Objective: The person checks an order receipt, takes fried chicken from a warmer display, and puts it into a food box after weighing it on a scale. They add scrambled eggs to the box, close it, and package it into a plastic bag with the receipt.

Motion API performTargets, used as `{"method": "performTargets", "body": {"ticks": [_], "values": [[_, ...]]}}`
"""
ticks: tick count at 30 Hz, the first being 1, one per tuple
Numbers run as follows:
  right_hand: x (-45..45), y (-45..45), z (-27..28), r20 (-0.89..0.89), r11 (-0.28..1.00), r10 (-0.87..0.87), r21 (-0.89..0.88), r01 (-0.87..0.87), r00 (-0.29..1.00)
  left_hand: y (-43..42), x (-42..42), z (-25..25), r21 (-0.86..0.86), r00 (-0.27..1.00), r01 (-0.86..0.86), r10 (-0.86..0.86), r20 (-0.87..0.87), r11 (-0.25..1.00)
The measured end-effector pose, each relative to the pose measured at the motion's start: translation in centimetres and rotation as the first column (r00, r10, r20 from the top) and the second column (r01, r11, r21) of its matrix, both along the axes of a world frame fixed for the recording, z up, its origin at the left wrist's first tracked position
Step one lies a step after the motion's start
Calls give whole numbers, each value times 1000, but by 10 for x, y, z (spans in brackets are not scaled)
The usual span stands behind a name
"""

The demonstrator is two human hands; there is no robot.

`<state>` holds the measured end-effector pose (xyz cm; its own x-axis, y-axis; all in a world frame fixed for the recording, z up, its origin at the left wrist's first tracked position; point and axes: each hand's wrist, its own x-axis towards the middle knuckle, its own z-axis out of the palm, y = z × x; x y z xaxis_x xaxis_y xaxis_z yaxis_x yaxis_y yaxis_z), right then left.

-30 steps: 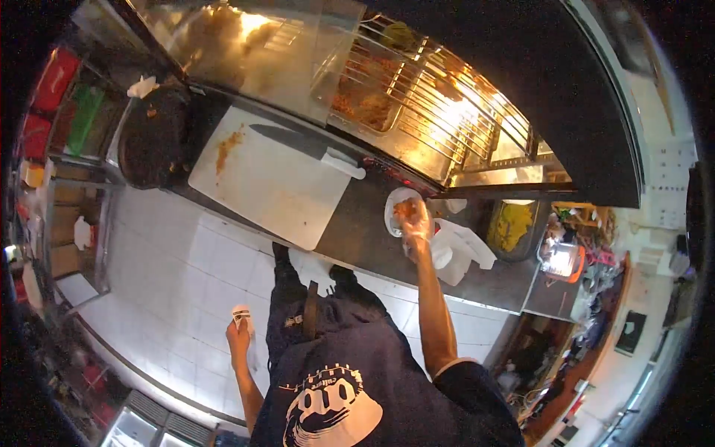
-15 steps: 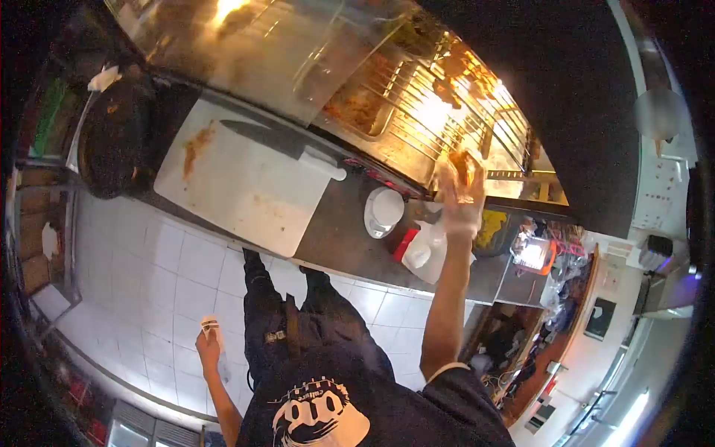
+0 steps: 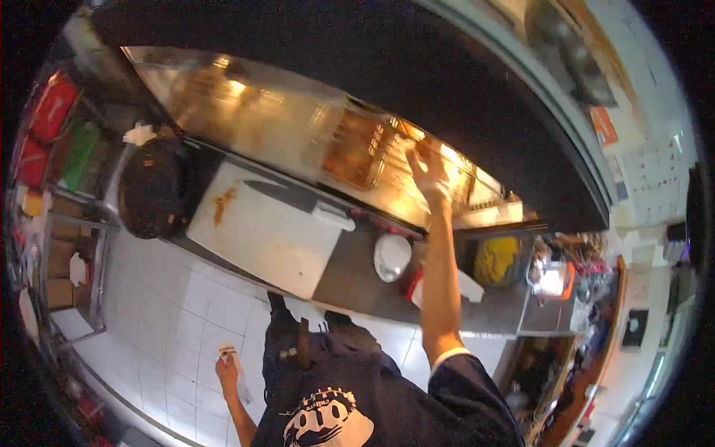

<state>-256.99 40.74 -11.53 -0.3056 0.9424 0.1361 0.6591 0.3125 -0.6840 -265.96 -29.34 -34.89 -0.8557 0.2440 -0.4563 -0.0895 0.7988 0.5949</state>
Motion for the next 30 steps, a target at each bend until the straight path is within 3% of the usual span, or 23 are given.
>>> {"method": "performTargets", "body": {"ticks": [3,5,6,8,9,10,12,13,16,17,18,21,23,30], "values": [[18,-28,12,-24,995,59,79,-57,998,4,18,15,8,983,-174,174,-55,985],[23,-50,16,-51,992,107,77,-103,993,-11,41,-11,61,964,-63,77,-254,996],[26,-60,16,-65,989,133,67,-129,989,-15,52,-11,63,942,-157,168,-291,986],[13,-78,15,-93,980,200,34,-198,975,-21,66,-19,79,958,-228,238,-162,971],[5,-87,10,-103,971,238,21,-237,966,-23,68,-31,1,962,-195,191,-197,981],[-7,-92,3,-114,960,279,1,-280,954,-24,71,-45,4,935,-275,269,-232,961],[-32,-111,1,-135,926,368,-35,-376,920,-31,86,-45,24,895,-274,265,-359,961],[-37,-119,-6,-142,913,392,-57,-403,909,-28,90,-28,-77,918,-376,359,-167,924],[-59,-146,-8,-163,856,489,-100,-507,857,-34,114,-39,-76,896,-374,339,-286,924],[-64,-152,-10,-168,835,518,-110,-539,839,-32,120,-31,-51,878,-457,441,-185,888],[-71,-161,-10,-173,815,547,-115,-568,819,-35,125,-34,-54,868,-475,458,-191,878],[-81,-180,-11,-190,759,607,-147,-634,771,-44,133,-38,-167,903,-423,398,-163,891],[-83,-188,-14,-201,739,623,-166,-653,756,-45,122,-40,-139,910,-413,401,-105,900],[-89,-206,-23,-223,705,638,-218,-675,737,-46,74,-30,-166,946,-312,290,-142,935]]}}
